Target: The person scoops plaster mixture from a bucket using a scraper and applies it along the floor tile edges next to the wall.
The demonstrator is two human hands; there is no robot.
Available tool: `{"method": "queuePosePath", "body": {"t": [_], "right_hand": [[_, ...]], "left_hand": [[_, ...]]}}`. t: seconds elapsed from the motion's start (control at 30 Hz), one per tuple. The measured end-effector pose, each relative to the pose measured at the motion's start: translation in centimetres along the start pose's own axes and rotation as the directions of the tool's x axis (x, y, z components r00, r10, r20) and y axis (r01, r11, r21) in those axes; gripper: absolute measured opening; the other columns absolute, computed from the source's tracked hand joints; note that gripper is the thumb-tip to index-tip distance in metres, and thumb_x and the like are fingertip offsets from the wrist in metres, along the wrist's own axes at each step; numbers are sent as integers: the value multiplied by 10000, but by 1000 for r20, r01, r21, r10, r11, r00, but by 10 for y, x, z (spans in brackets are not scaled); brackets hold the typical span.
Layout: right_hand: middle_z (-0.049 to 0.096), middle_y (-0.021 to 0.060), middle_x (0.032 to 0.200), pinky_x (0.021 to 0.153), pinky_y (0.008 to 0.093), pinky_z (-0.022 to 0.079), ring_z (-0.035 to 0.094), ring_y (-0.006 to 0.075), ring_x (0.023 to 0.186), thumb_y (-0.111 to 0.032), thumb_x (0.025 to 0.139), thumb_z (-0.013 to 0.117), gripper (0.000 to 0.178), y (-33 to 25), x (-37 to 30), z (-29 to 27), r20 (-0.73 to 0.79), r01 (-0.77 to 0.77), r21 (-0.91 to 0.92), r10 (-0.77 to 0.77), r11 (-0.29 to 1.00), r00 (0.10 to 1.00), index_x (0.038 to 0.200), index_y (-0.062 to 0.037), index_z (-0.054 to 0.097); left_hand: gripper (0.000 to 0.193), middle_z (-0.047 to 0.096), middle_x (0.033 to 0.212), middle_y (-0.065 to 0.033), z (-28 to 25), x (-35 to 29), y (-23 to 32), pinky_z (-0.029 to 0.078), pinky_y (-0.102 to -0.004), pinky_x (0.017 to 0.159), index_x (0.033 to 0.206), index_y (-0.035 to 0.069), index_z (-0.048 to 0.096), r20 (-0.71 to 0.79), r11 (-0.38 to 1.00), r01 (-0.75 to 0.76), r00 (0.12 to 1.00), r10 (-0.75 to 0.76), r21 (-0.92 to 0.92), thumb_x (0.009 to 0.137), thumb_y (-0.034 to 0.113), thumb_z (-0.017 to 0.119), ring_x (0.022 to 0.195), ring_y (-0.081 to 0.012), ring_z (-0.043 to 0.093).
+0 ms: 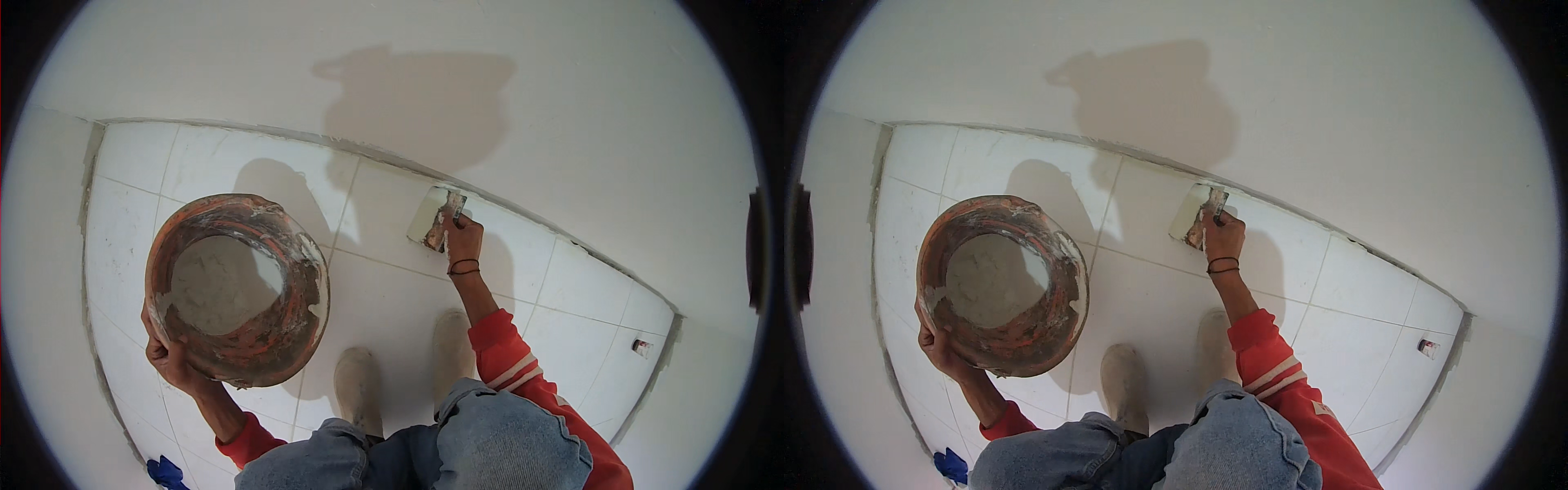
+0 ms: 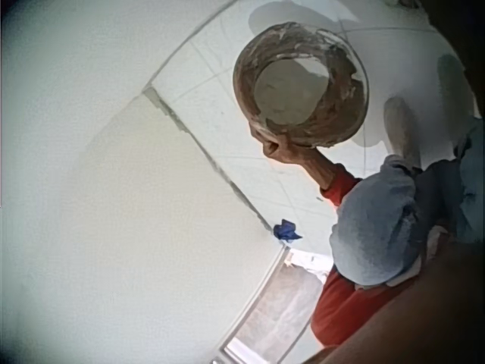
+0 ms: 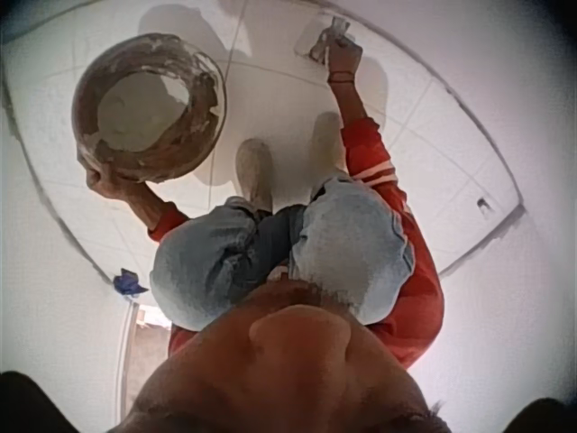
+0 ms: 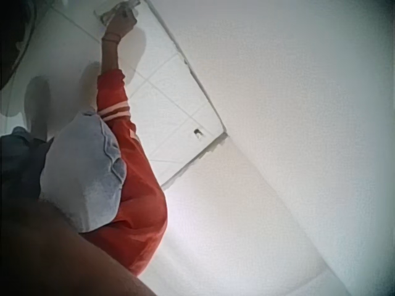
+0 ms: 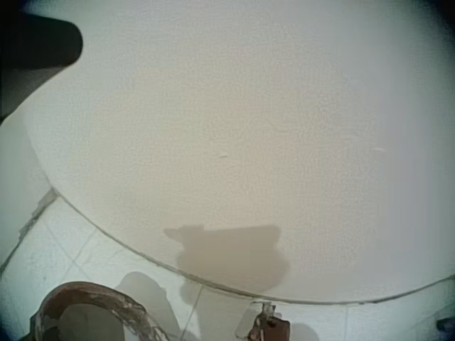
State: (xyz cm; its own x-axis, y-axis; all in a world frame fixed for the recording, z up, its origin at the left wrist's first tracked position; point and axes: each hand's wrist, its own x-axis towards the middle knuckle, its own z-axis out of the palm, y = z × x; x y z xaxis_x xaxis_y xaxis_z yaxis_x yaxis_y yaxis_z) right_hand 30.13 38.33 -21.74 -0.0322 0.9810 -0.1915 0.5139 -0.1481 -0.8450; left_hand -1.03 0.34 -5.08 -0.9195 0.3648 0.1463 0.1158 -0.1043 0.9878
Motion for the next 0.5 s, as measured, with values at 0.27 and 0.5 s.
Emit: {"method": "queuePosePath", "body": {"t": [0.27, 0.5], "right_hand": [[665, 116, 637, 634, 393, 497, 584, 210, 581, -301, 881, 786, 371, -18, -1, 20, 20, -48, -42, 49, 998, 999, 801, 58, 738], [677, 168, 650, 671, 431, 533, 640, 295, 600, -334, 863, 788, 403, -1, 7, 34, -41, -6, -81, 2, 997, 999, 769, 53, 726]], "left_hand": [[648, 718, 1210, -171, -2, 0, 4, 584, -357, 946, 1393, -120, 598, -6, 1000, 17, 1000, -17, -3, 787, 108, 583, 1037, -220, 715], [617, 726, 1182, -147, -10, -4, 2, 576, -357, 951, 1386, -112, 605, -22, 998, 69, 997, -69, -6, 801, 81, 587, 1036, -210, 706]]}}
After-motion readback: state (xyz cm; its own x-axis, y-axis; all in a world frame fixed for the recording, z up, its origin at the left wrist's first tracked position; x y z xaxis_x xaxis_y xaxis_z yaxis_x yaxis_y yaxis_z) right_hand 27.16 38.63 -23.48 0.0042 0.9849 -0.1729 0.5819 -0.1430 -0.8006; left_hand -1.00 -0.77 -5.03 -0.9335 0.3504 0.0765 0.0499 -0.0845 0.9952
